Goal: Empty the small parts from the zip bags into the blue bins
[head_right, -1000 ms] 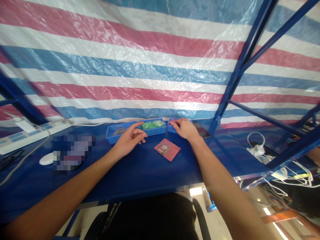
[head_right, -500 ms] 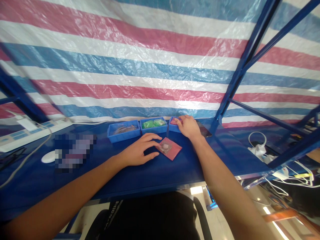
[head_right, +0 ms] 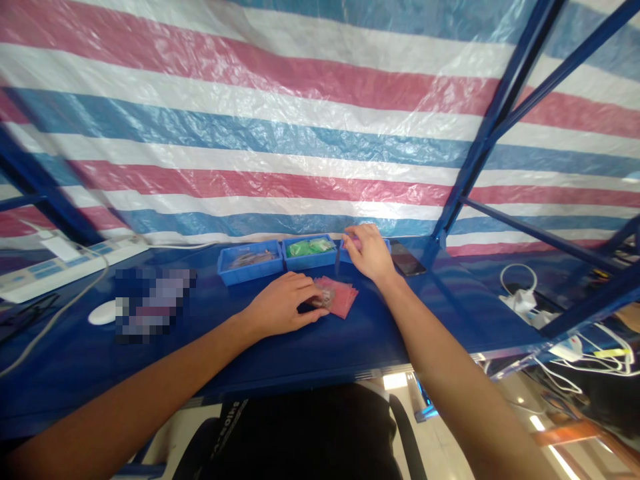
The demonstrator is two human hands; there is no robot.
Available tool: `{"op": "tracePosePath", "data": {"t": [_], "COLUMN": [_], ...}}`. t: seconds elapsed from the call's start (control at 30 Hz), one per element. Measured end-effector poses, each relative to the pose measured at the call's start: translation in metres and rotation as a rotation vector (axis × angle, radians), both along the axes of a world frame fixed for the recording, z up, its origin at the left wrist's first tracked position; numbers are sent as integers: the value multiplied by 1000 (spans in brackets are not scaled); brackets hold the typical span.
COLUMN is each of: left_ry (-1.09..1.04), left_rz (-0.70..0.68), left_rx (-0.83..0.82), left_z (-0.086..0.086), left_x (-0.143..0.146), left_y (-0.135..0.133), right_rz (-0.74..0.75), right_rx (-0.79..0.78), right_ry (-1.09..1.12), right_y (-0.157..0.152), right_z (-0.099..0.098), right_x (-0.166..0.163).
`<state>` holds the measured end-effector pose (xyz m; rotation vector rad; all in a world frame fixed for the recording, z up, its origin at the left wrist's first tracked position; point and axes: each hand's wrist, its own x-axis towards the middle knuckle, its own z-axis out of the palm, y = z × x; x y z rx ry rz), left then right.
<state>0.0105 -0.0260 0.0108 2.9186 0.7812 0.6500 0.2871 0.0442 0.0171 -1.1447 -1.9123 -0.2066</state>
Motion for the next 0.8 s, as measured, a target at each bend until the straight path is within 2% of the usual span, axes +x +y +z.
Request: {"op": "tracePosePath", "data": {"t": [0.17,0.27,0.37,0.47,0.57,0.7,0.8], "left_ry": [-64,-24,-15,-116,-364,-661,-762], "left_rz": [-159,-156,-90,-26,85,287,317], "left_rx": [-79,-89,-35,-56,-171,-404,-461], "left_z": [-6,-8,-8,-6,-3,-6,-12], "left_x": [1,2,2,2,-2,-13,-18], "left_y": [0,3,3,1,4,19,31], "right_rz": [14,8,-5,4,78,170,211], "right_rx": [-48,-83,-104,-114,-193,-296,-348], "right_ry": [26,63,128,225,351,447,441], "right_y": [-2,-4,-6,-8,-8,-8,-8], "right_z": [-1,0,1,2,2,2,1], "right_x": [-5,-8,-9,-10,-10,-12,-15]}}
